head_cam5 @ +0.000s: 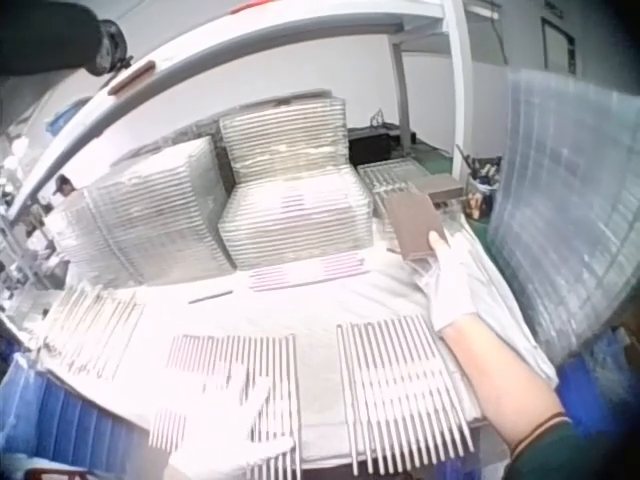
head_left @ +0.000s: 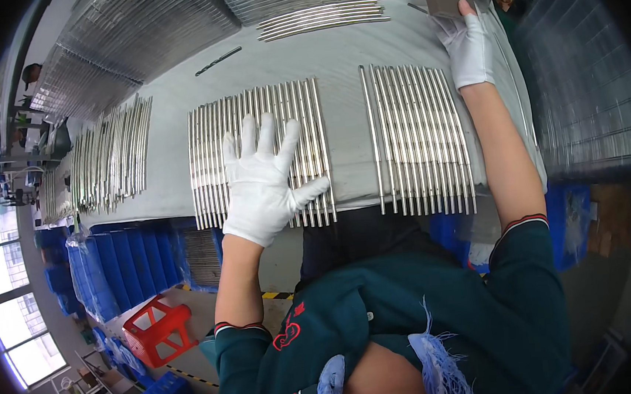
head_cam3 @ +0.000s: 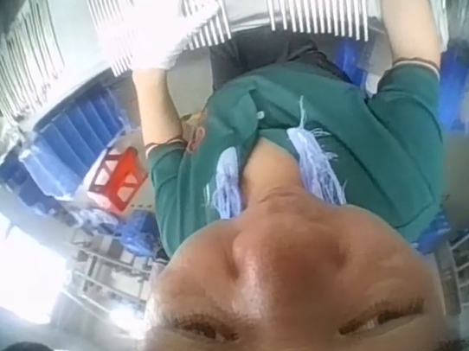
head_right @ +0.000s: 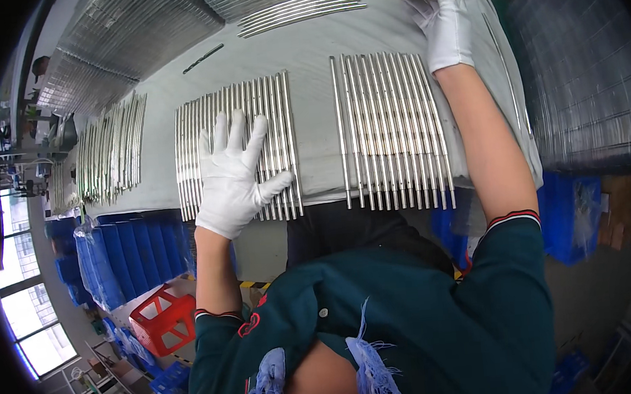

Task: Organizing and bundling thin metal rods into groups at a factory workstation.

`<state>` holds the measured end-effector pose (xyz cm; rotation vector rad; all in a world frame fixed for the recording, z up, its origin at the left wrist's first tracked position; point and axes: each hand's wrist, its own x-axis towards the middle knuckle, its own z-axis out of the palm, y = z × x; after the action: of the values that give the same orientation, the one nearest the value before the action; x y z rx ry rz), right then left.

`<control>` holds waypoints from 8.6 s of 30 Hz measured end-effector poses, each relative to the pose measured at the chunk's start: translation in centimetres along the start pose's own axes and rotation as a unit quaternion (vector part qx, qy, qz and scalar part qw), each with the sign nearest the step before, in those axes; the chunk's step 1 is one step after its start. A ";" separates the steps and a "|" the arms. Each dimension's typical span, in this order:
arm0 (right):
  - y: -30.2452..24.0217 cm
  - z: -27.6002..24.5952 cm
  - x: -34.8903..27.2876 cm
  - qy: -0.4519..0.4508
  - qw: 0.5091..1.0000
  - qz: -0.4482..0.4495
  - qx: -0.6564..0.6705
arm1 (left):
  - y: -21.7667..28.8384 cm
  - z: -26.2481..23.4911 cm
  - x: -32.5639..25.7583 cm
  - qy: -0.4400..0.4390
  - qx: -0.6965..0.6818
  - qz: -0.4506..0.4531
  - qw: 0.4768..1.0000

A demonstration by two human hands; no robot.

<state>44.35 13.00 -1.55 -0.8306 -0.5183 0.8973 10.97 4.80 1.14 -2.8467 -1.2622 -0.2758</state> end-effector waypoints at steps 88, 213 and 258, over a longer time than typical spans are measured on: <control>4.7 4.4 1.9 -0.236 0.795 -0.145 -0.540 | -5.5 -0.3 -6.1 -0.010 -0.103 -0.127 0.987; -5.5 -2.9 -17.8 -0.073 0.908 0.385 0.148 | 10.5 3.4 1.1 0.076 -0.136 0.209 0.966; -7.3 -5.7 -17.2 0.010 0.953 0.278 0.122 | 12.6 0.8 3.4 -0.029 -0.127 0.182 0.975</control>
<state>42.52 -6.41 0.02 -0.7679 -0.1409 1.4376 22.59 -1.16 1.59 -3.2479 -0.7297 -0.3691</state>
